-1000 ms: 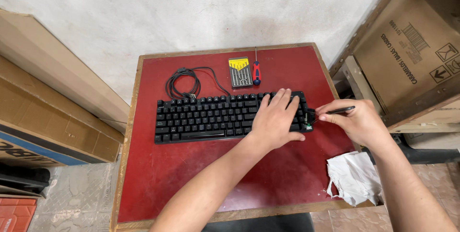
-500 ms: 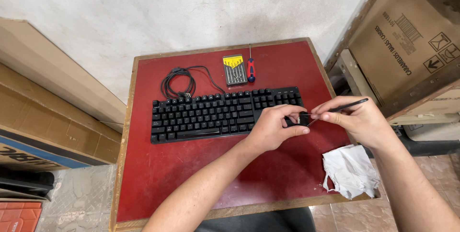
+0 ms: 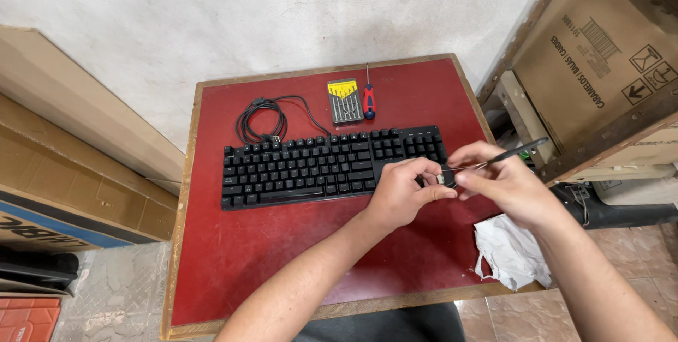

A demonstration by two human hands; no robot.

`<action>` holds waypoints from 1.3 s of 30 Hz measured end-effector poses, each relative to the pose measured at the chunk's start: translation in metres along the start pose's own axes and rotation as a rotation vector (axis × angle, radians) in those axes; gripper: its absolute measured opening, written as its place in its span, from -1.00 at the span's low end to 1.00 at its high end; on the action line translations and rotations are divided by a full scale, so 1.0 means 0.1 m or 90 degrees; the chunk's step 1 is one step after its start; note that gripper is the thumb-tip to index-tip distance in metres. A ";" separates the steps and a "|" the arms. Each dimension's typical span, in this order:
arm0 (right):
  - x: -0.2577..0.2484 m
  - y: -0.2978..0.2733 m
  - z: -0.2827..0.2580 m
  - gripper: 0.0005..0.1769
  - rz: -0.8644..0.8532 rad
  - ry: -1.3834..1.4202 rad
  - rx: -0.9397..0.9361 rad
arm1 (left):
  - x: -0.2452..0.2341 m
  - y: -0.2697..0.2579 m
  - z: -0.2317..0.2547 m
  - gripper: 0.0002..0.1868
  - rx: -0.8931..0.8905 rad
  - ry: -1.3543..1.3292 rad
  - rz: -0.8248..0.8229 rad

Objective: The person uses a keycap puller to remove keycaps from a black keyboard. They systematically pull off the keycaps and place them on the red table beside the keyboard.

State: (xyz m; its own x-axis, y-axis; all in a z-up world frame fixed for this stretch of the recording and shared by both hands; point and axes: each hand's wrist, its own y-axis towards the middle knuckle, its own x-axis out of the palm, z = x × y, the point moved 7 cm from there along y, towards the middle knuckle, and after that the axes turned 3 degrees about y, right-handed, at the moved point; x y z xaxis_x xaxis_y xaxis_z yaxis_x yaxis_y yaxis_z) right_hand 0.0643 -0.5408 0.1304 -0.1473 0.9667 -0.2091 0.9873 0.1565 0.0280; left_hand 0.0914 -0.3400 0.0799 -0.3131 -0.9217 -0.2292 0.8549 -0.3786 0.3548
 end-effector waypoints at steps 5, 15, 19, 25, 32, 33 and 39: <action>0.09 -0.04 0.31 -0.61 0.030 0.166 0.064 | 0.03 -0.07 0.05 -0.68 0.146 -0.027 0.038; 0.01 0.05 0.47 -0.60 0.036 0.183 0.042 | 0.04 -0.05 0.09 -0.78 0.120 -0.051 0.067; 0.03 0.07 0.44 -0.64 0.052 0.188 0.034 | 0.05 -0.07 -0.04 -0.84 0.117 -0.028 0.085; -0.07 0.27 0.35 -0.70 0.097 0.028 0.065 | -1.00 -0.36 0.03 -0.87 0.075 0.220 0.200; -0.18 0.55 0.84 -0.71 0.184 -0.098 0.132 | -3.32 -1.25 -0.25 -0.78 -0.295 0.436 0.433; -0.16 0.56 0.84 -0.71 0.182 -0.097 0.131 | -3.34 -1.31 -0.28 -0.78 -0.294 0.438 0.435; -0.09 0.48 0.79 -0.69 0.191 -0.067 0.144 | -3.34 -1.61 -0.73 -0.72 -0.501 0.275 0.424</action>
State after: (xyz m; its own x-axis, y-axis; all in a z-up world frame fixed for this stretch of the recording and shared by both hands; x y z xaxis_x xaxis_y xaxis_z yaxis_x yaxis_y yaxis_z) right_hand 0.1172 -0.5582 0.0566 0.1452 0.9350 -0.3237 0.9756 -0.1897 -0.1101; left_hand 0.0889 0.0353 0.0334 0.3442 -0.7558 -0.5571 0.8699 0.4800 -0.1137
